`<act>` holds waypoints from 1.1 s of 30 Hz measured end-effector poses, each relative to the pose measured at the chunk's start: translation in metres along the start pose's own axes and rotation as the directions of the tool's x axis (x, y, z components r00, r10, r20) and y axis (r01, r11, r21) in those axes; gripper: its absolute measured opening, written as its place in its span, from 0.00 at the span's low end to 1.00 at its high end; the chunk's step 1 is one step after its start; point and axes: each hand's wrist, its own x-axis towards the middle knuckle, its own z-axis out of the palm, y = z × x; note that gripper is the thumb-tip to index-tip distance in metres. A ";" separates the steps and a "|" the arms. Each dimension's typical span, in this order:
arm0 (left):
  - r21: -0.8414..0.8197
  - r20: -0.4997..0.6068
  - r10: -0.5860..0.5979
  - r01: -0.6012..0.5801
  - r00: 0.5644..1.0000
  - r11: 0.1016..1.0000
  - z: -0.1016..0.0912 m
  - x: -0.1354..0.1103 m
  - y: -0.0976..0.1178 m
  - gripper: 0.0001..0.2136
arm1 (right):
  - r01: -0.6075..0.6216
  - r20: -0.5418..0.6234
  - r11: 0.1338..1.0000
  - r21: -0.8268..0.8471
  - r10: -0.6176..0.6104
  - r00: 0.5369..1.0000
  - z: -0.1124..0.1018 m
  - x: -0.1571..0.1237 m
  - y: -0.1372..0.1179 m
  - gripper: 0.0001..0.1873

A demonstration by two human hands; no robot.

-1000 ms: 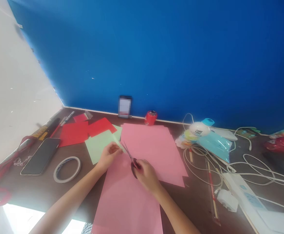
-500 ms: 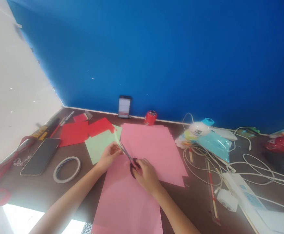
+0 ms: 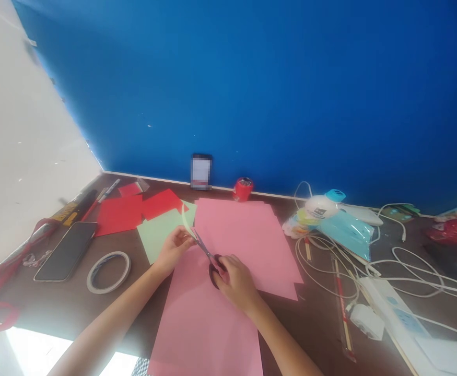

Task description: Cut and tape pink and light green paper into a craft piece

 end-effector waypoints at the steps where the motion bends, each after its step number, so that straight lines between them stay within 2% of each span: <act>1: -0.009 0.001 0.003 -0.003 1.000 1.000 0.001 0.000 0.001 0.08 | 0.005 -0.001 1.000 -0.003 -0.005 1.000 0.000 0.000 0.000 0.09; 8: 0.019 -0.026 0.051 -0.050 0.998 0.999 0.002 0.001 0.005 0.08 | 0.031 -0.003 0.999 0.020 -0.031 1.000 0.000 0.000 0.000 0.06; 13: 0.041 -0.028 0.052 -0.051 0.998 0.998 0.003 0.000 0.005 0.08 | 0.019 -0.010 1.000 0.016 -0.019 1.000 -0.001 0.000 -0.003 0.05; 17: 0.049 -0.075 0.038 -0.035 0.996 0.998 0.004 0.000 0.004 0.10 | 0.021 -0.006 0.999 0.029 -0.021 1.000 -0.002 0.000 -0.003 0.05; 25: 0.024 -0.013 0.034 -0.034 0.999 0.999 0.005 -0.002 0.003 0.10 | -0.011 0.013 0.999 0.031 0.011 1.000 -0.001 0.000 -0.002 0.06; 33: 0.059 -0.043 0.007 -0.005 0.999 0.998 0.003 -0.002 0.000 0.11 | 0.011 0.011 0.999 0.039 -0.011 1.000 -0.002 0.000 -0.001 0.08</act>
